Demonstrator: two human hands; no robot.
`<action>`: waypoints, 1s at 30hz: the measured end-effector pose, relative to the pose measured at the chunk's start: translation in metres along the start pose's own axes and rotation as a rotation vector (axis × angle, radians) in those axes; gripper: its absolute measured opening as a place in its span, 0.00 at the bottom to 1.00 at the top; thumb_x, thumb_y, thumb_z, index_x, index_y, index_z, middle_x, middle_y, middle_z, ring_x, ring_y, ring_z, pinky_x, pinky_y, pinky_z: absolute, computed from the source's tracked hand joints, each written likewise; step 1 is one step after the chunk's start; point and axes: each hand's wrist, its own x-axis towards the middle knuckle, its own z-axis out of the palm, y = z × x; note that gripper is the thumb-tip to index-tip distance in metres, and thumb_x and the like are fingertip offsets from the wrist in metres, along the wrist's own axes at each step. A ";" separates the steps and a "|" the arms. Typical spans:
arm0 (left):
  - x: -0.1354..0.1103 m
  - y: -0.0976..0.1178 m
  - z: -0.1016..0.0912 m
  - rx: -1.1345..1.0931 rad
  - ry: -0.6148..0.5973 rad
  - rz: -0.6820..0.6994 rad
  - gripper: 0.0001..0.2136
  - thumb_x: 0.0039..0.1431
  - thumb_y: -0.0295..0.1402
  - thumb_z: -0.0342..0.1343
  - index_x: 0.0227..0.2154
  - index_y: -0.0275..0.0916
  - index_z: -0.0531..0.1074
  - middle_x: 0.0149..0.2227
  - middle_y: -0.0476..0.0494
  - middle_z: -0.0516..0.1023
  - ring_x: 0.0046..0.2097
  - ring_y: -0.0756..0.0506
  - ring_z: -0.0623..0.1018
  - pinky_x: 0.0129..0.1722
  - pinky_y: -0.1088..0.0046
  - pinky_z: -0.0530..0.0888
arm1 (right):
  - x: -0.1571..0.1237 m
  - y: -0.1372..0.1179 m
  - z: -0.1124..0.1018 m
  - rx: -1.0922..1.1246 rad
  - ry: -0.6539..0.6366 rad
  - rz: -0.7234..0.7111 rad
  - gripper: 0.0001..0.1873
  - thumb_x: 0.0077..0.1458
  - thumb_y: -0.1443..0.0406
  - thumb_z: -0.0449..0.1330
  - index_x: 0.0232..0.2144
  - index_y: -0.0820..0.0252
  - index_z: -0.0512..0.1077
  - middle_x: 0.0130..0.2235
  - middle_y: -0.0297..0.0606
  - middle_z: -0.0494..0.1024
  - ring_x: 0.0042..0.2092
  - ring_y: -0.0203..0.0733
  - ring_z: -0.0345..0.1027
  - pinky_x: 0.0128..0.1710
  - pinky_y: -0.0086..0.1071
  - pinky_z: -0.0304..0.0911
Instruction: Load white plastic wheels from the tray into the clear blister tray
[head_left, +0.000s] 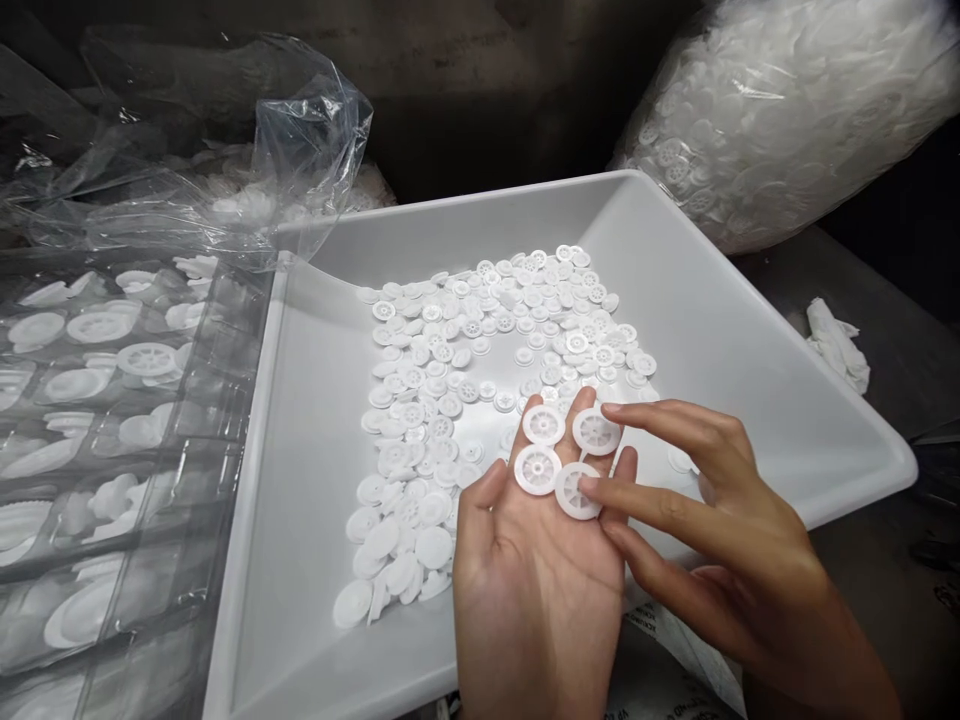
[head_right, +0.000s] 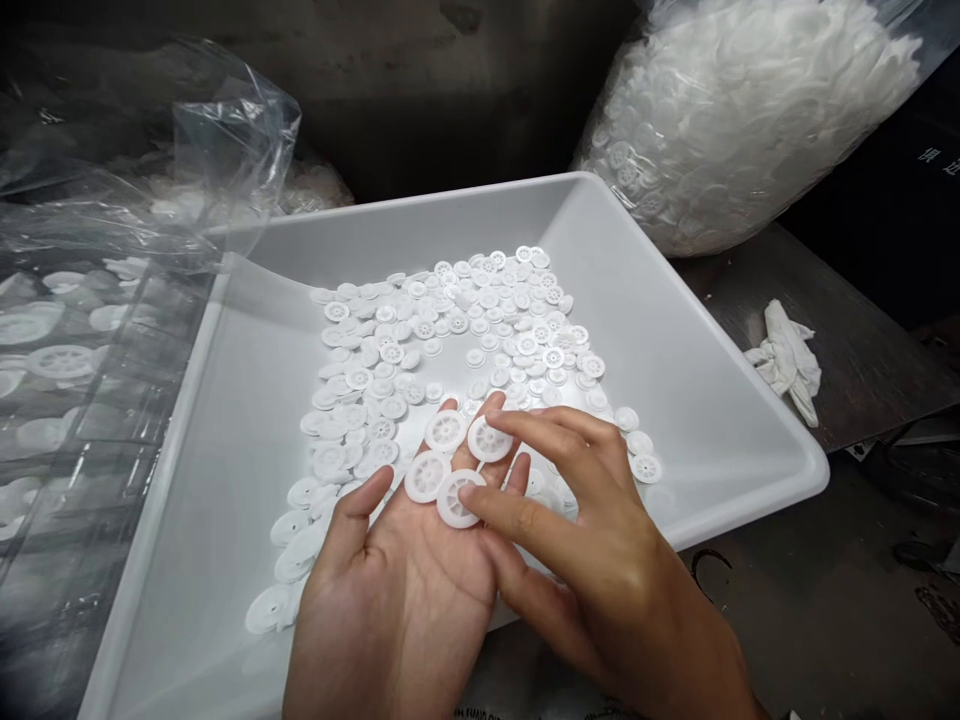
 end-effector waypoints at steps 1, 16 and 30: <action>0.001 0.000 0.000 0.004 0.004 0.002 0.27 0.67 0.39 0.50 0.67 0.37 0.61 0.57 0.34 0.80 0.60 0.39 0.78 0.61 0.60 0.73 | 0.000 0.001 0.000 0.010 0.002 0.000 0.14 0.63 0.74 0.60 0.49 0.57 0.75 0.64 0.45 0.64 0.64 0.52 0.57 0.60 0.48 0.60; -0.001 0.002 0.000 0.020 0.027 0.059 0.27 0.67 0.35 0.47 0.68 0.35 0.58 0.59 0.32 0.78 0.63 0.34 0.74 0.63 0.54 0.71 | -0.004 0.010 0.000 0.283 0.208 0.259 0.07 0.65 0.72 0.58 0.39 0.55 0.73 0.44 0.39 0.76 0.48 0.42 0.70 0.45 0.34 0.65; -0.002 -0.001 -0.005 0.010 -0.058 0.045 0.27 0.67 0.40 0.49 0.66 0.38 0.62 0.60 0.31 0.77 0.64 0.34 0.74 0.60 0.57 0.74 | -0.013 0.008 0.001 0.328 0.128 0.309 0.19 0.71 0.67 0.52 0.26 0.56 0.54 0.24 0.29 0.57 0.25 0.32 0.52 0.23 0.29 0.51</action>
